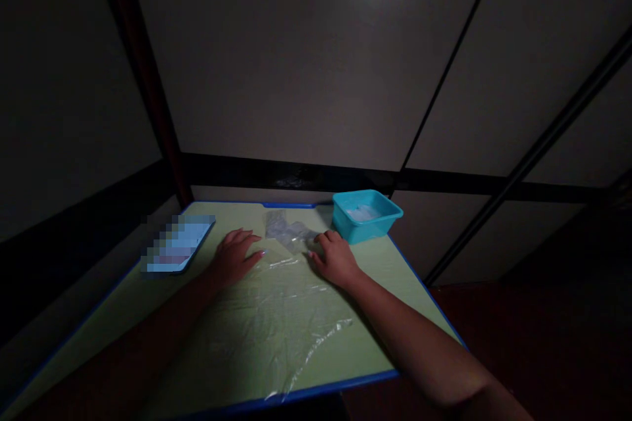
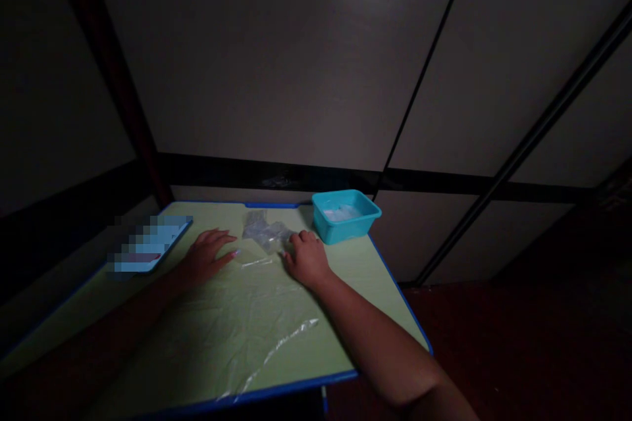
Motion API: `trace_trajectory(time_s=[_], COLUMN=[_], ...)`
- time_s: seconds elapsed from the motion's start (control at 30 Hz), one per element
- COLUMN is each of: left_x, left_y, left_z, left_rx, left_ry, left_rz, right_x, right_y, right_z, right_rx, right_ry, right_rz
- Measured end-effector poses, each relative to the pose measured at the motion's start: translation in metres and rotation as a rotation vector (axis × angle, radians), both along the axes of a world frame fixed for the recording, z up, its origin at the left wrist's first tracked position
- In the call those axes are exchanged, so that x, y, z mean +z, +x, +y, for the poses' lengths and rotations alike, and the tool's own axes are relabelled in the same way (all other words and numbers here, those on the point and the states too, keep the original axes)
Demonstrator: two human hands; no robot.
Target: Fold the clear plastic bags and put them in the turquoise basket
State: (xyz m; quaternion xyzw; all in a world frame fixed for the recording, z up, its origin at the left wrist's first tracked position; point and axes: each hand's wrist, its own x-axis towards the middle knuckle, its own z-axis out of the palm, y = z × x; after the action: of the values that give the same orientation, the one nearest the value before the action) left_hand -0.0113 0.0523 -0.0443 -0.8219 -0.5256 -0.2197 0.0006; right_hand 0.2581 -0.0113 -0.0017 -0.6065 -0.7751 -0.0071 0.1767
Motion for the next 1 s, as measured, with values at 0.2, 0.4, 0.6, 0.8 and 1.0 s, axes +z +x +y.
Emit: trace_trajectory(time_s=[0.2, 0.4, 0.6, 0.8, 1.0], left_x=[0.006, 0.014, 0.014, 0.015, 0.011], left_y=[0.006, 0.014, 0.016, 0.019, 0.024], left_z=[-0.004, -0.009, -0.01, -0.016, -0.019], left_rx=[0.063, 0.101, 0.11, 0.113, 0.121], left_ry=[-0.056, -0.102, -0.097, -0.084, -0.073], left_rz=[0.009, 0.041, 0.045, -0.001, -0.041], right_x=[-0.012, -0.019, -0.019, -0.017, -0.021], right_y=[0.002, -0.005, -0.009, -0.01, -0.006], right_z=[0.012, 0.022, 0.019, 0.019, 0.02], right_rx=[-0.057, -0.049, -0.098, -0.136, -0.113], right_ry=[-0.046, -0.049, -0.022, -0.039, -0.037], right_rz=[0.022, 0.063, 0.086, 0.059, 0.057])
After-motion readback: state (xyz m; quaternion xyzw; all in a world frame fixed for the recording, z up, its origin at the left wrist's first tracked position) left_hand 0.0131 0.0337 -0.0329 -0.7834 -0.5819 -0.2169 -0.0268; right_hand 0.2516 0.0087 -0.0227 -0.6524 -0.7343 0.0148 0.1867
